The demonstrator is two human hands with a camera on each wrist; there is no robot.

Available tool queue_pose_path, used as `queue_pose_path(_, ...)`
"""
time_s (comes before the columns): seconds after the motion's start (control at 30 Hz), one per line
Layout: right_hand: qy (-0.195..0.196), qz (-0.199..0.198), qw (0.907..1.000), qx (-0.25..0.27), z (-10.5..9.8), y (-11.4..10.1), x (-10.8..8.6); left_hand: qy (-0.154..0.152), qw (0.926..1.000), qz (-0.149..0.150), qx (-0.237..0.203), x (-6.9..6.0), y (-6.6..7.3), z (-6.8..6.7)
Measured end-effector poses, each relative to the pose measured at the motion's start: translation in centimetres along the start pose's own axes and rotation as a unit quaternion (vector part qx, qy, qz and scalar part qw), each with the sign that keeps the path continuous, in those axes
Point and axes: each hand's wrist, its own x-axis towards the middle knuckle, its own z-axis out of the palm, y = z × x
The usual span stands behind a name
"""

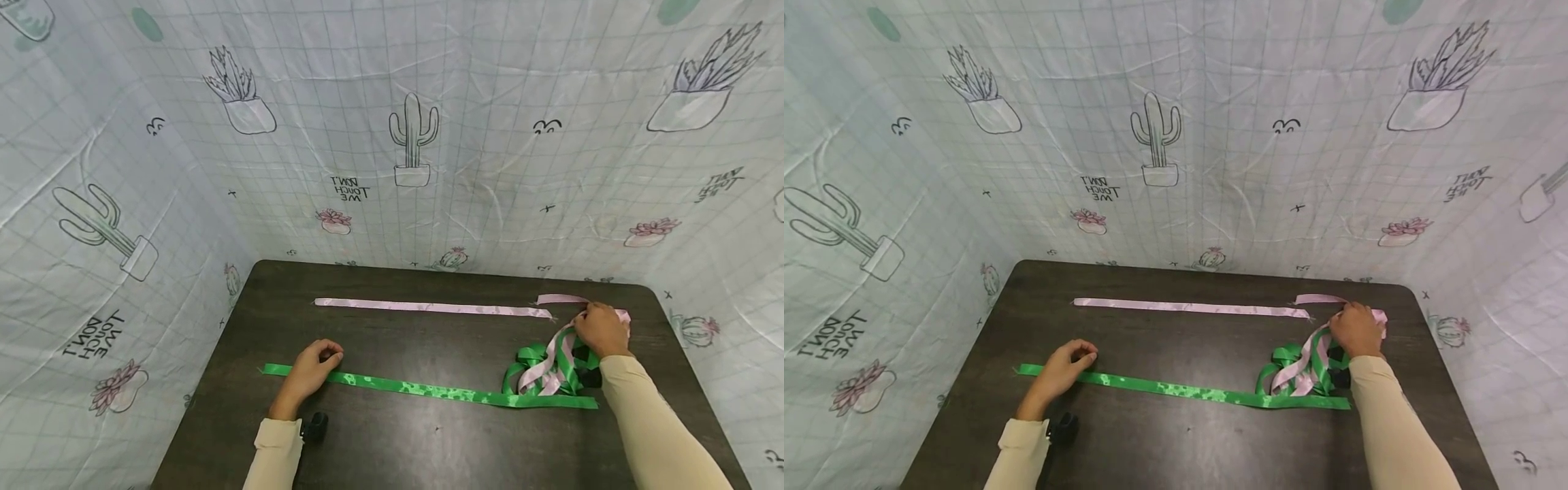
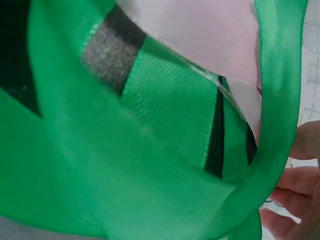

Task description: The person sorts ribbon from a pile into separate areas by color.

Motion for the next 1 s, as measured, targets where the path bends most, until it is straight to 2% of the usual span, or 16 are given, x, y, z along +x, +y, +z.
queue_pose_path(0.13, 0.037, -0.012, 0.9992, 0.012, -0.2, -0.1, -0.2, -0.007, 0.9999, 0.009, -0.003, 0.2, 0.4, 0.3)
queue_pose_path(0.27, 0.110, -0.050, 0.9920, 0.036, -0.6, -0.5, -0.6, -0.013, 0.9998, 0.012, -0.008, 0.5, 0.8, 0.6)
queue_pose_path(0.43, 0.207, -0.097, 0.9710, 0.068, -1.7, -1.7, -1.7, -0.016, 0.9997, 0.014, -0.009, 0.6, 1.2, 1.0)
queue_pose_path(0.57, 0.274, -0.108, 0.9497, 0.106, -3.1, -3.0, -2.8, -0.018, 0.9996, 0.018, -0.010, 0.6, 1.6, 1.3)
queue_pose_path(0.63, 0.295, -0.113, 0.9413, 0.119, -3.9, -3.6, -3.2, -0.020, 0.9995, 0.023, -0.011, 0.6, 1.8, 1.4)
queue_pose_path(0.73, 0.304, -0.117, 0.9369, 0.127, -5.0, -4.4, -3.7, -0.022, 0.9992, 0.033, -0.012, 0.6, 2.2, 1.6)
queue_pose_path(0.87, 0.289, -0.110, 0.9420, 0.131, -6.5, -5.4, -4.3, -0.028, 0.9986, 0.044, -0.014, 0.6, 2.8, 1.8)
queue_pose_path(1.0, 0.270, -0.095, 0.9420, 0.175, -7.9, -6.7, -5.2, -0.033, 0.9980, 0.050, -0.017, 0.6, 3.3, 2.1)
